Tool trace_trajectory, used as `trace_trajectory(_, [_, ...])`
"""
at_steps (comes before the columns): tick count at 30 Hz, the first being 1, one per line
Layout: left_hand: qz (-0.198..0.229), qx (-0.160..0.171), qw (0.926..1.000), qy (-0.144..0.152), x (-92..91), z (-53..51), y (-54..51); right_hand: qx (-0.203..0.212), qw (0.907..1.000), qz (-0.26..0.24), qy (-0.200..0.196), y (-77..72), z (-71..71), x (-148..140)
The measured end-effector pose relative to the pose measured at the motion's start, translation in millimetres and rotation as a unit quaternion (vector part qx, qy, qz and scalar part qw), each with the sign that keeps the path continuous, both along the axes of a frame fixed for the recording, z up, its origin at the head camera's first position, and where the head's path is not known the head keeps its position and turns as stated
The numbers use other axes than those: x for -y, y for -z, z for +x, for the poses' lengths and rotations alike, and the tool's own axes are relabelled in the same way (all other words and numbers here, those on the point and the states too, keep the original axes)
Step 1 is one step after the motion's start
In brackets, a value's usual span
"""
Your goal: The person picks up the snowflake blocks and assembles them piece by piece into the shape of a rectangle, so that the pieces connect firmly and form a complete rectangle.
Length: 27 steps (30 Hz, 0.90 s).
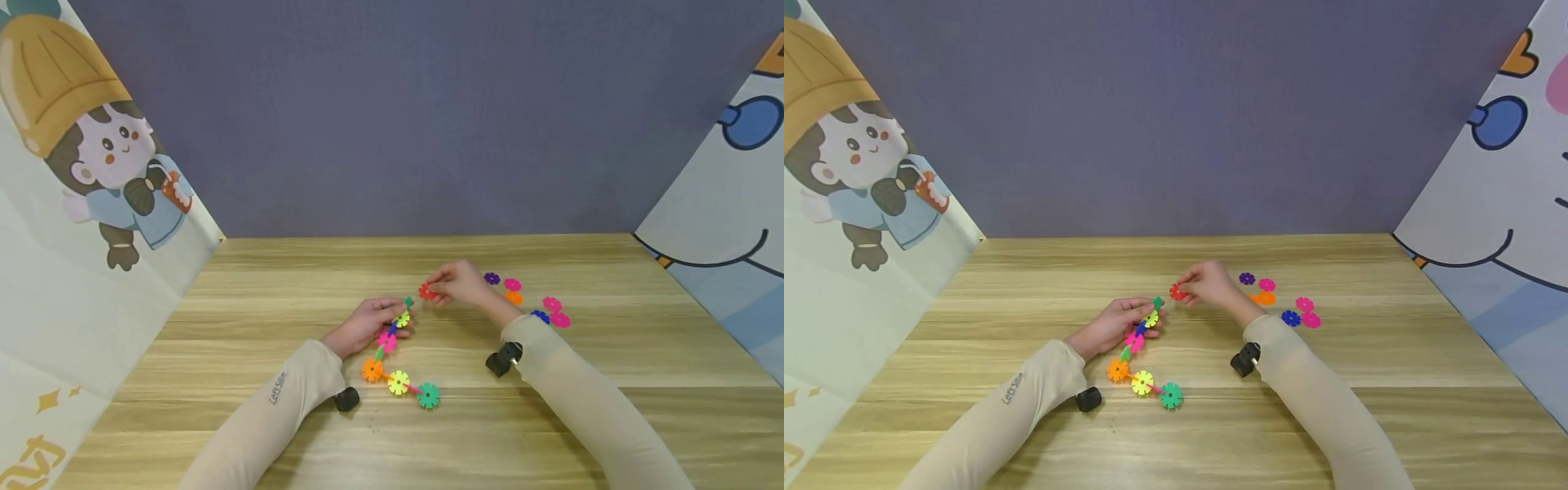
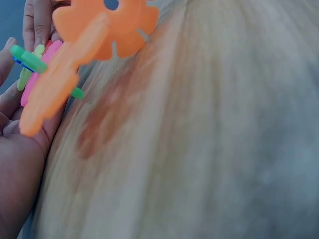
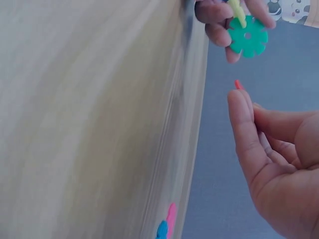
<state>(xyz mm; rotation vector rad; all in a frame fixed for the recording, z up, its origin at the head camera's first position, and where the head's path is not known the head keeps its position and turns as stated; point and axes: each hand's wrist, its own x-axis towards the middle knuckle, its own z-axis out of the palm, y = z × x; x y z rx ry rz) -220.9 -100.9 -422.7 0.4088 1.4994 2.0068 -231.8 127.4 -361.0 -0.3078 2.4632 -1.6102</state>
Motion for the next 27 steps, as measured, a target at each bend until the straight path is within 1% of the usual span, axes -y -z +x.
trace_trajectory(5, [0.002,-0.005,1.0,0.005,0.6,0.2,-0.8,-0.002,0.9999,-0.002,-0.011,-4.2,2.5,6])
trace_trajectory(12, [0.005,-0.008,0.9999,0.011,1.2,0.4,-1.1,0.01,0.9998,-0.012,-0.013,-5.2,3.3,10])
trace_trajectory(18, [0.011,0.003,0.9999,0.008,-0.2,-4.1,0.2,0.017,0.9993,-0.028,-0.018,-6.1,-1.3,13])
trace_trajectory(22, [0.008,0.004,0.9999,0.008,-0.8,-6.1,-0.7,0.021,0.9989,-0.036,-0.021,-6.9,-4.6,14])
trace_trajectory(27, [0.004,0.011,0.9999,-0.001,-2.9,-8.0,-2.4,0.023,0.9983,-0.035,-0.04,-7.7,-8.3,15])
